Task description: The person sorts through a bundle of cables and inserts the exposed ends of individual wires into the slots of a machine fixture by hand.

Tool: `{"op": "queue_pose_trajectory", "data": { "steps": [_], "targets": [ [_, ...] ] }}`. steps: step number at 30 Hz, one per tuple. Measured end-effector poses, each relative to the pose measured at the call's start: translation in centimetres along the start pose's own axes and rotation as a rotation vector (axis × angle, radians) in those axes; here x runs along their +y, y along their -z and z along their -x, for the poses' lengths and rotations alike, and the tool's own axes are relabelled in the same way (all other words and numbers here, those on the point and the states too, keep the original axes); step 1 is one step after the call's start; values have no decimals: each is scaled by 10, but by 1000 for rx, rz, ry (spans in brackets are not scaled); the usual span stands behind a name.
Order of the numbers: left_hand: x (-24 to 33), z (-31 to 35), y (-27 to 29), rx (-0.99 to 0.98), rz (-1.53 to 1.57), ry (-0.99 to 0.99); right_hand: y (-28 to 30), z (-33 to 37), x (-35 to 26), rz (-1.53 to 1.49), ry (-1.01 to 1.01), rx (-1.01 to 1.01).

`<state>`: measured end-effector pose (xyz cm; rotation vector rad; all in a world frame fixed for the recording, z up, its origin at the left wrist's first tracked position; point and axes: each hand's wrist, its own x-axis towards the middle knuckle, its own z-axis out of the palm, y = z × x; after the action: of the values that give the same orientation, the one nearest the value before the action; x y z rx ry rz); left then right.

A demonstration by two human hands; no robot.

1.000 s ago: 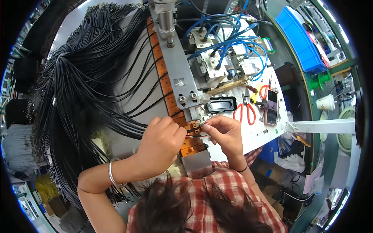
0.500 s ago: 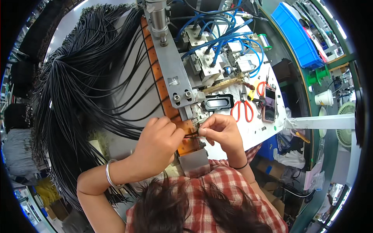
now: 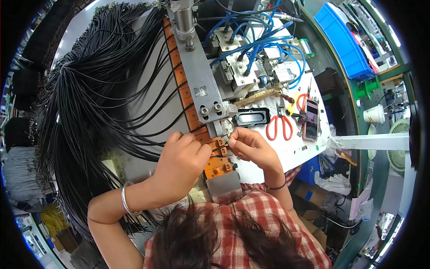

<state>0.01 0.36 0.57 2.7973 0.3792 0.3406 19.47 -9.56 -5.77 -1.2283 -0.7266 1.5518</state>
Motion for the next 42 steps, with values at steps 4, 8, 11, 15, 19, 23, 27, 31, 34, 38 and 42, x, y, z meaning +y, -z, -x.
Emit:
{"op": "queue_pose_trajectory", "data": {
  "steps": [4, 8, 11, 15, 19, 23, 27, 31, 34, 38, 42],
  "targets": [
    [0, 1, -8, -24, 8, -4, -1, 2, 3, 41, 1, 9],
    [-2, -1, -5, -1, -20, -49, -7, 4, 0, 88, 47, 103],
    [-3, -1, 2, 16, -24, -62, -7, 2, -6, 12, 23, 89],
    [0, 1, -2, -35, -44, -47, 2, -1, -3, 181, 31, -14],
    [-2, 2, -6, -3, -38, -73, -2, 2, -3, 118, -41, 41],
    [-7, 0, 16, -57, 25, -41, -10, 5, 3, 121, 107, 209],
    [-22, 0, 37, -358, 131, -110, -6, 13, -2, 69, 149, 212],
    [-21, 2, 23, -339, 233, 1, -9, 12, 2, 126, 204, 284],
    [-7, 1, 5, 105, 132, -9, -20, 10, 0, 280, 392, 263],
    [2, 2, 4, 51, 82, 7, -25, 10, -8, 312, 401, 164],
    [1, 2, 4, 69, 53, 16, -26, 6, 0, 182, 433, 247]
  ]
}}
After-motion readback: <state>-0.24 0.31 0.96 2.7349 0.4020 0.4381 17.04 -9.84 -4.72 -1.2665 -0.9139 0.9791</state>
